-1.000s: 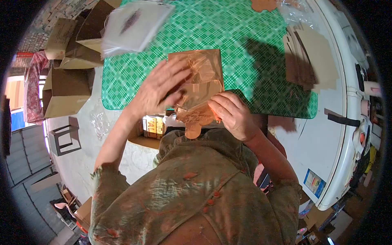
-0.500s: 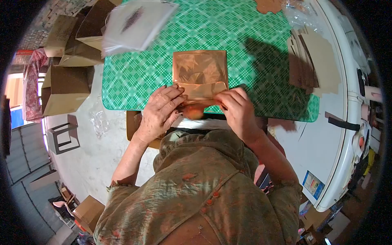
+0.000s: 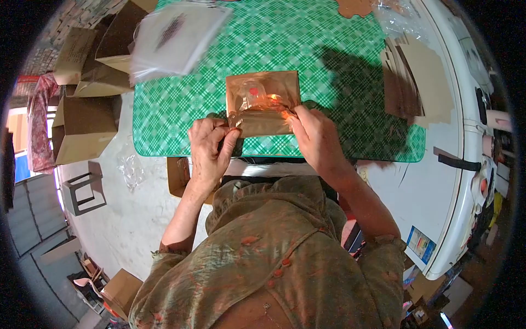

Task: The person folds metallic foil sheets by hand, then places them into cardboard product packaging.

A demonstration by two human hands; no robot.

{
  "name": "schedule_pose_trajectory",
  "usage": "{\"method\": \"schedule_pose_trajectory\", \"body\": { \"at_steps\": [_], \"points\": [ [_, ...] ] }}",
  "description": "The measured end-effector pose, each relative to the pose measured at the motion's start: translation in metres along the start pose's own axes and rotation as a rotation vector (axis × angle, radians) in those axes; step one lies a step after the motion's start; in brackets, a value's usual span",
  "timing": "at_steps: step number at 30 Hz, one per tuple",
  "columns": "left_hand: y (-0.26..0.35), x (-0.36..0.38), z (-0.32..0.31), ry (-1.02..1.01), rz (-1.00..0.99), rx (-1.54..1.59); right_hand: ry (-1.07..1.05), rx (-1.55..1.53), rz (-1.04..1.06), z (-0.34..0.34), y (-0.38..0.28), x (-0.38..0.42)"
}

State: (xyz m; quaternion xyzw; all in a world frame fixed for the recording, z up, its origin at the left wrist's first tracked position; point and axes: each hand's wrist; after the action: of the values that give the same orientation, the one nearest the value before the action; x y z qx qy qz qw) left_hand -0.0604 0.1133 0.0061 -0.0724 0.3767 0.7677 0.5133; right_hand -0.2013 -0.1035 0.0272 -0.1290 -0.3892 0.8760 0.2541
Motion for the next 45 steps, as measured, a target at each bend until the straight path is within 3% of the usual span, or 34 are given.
{"method": "schedule_pose_trajectory", "body": {
  "at_steps": [5, 14, 23, 29, 32, 35, 40, 45],
  "points": [
    [0.006, -0.006, -0.004, 0.005, 0.042, -0.055, 0.072, -0.004, 0.033, -0.008, 0.004, -0.004],
    [0.007, -0.01, -0.012, -0.008, 0.021, -0.203, 0.014, 0.12, -0.07, -0.012, 0.005, -0.009],
    [0.007, -0.008, -0.017, -0.027, -0.006, -0.299, 0.05, 0.351, -0.102, -0.021, 0.001, -0.014],
    [0.005, -0.008, -0.016, 0.009, 0.012, -0.238, 0.02, 0.397, -0.16, -0.025, 0.005, -0.015],
    [0.01, -0.01, -0.011, 0.103, -0.093, -0.233, 0.038, 0.344, -0.114, -0.023, -0.001, -0.014],
    [0.021, -0.021, -0.011, 0.04, -0.282, -0.124, 0.011, 0.366, -0.138, -0.023, -0.001, -0.016],
    [0.025, -0.025, -0.02, -0.422, -0.302, -0.126, 0.014, 0.425, -0.098, -0.023, 0.0, -0.016],
    [0.019, -0.027, -0.018, -0.465, -0.296, -0.132, 0.018, 0.396, -0.066, -0.022, -0.004, -0.017]
  ]
}}
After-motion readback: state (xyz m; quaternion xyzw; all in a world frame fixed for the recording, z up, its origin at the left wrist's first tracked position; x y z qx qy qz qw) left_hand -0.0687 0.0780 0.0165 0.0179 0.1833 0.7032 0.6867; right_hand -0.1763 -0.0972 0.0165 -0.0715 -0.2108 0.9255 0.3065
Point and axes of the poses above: each hand's wrist, its own x-axis away from the middle knuckle, its own z-axis out of the back of the hand, y = z × x, and after that the axes turned 11 degrees about -z, right-handed
